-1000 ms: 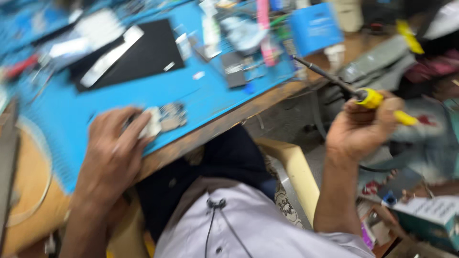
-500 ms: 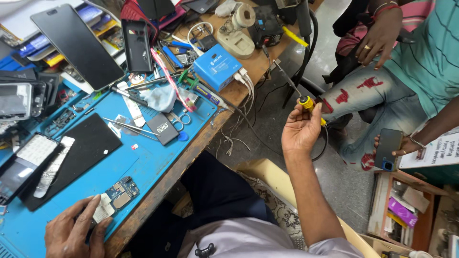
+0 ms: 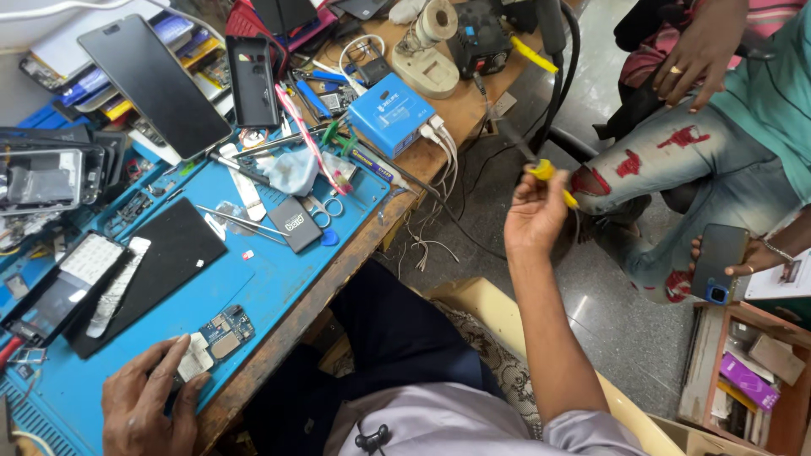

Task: The person solders a small circuit board held on a blue mat with a yellow-handled soldering iron, steadying the board with the other hand. They then apply paste from a syringe onto the board, resume soldering, pick at the board with tweezers, and use a hot air tool on the board near their lap.

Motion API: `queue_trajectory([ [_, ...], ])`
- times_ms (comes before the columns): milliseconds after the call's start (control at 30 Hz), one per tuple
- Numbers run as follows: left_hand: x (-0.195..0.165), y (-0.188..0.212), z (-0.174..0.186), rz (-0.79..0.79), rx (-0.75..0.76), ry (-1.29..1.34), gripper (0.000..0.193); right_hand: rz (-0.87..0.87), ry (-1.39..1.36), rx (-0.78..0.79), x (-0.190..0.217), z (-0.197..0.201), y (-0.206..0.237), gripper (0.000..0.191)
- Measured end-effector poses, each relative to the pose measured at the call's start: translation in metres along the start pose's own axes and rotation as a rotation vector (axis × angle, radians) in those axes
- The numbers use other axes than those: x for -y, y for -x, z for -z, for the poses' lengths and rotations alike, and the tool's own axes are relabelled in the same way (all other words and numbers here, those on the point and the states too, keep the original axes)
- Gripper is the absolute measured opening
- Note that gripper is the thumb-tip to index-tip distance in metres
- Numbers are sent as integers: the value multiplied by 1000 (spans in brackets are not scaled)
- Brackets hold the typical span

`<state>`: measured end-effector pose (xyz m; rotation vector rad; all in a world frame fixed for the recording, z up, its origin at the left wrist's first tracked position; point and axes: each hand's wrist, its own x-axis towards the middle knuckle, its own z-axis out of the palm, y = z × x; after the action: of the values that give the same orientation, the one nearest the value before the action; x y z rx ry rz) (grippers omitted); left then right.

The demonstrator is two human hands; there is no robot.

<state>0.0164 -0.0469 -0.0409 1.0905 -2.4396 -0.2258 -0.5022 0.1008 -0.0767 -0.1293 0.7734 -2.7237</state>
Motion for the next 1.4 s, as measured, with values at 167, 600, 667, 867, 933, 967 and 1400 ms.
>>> queue_trajectory([
  [167,-17,-15,8,-53,-43,82,53,19,35,-16,-1,4,-8,22],
  [600,-42,-7,26,-83,-86,102,51,235,699,1169,8,-87,105,21],
  [667,-44,-7,25,-81,-112,80,49,285,758,1323,5,-110,112,19],
  [867,-44,-5,22,-87,-131,61,49,360,983,1608,5,-157,128,13],
  [933,-44,-4,22,-90,-127,57,49,351,995,1641,3,-166,137,13],
  [967,-44,-3,22,-89,-124,57,49,347,998,1653,1,-170,141,13],
  [1400,-46,-1,20,-88,-123,39,48,365,1018,1661,-6,-174,152,15],
])
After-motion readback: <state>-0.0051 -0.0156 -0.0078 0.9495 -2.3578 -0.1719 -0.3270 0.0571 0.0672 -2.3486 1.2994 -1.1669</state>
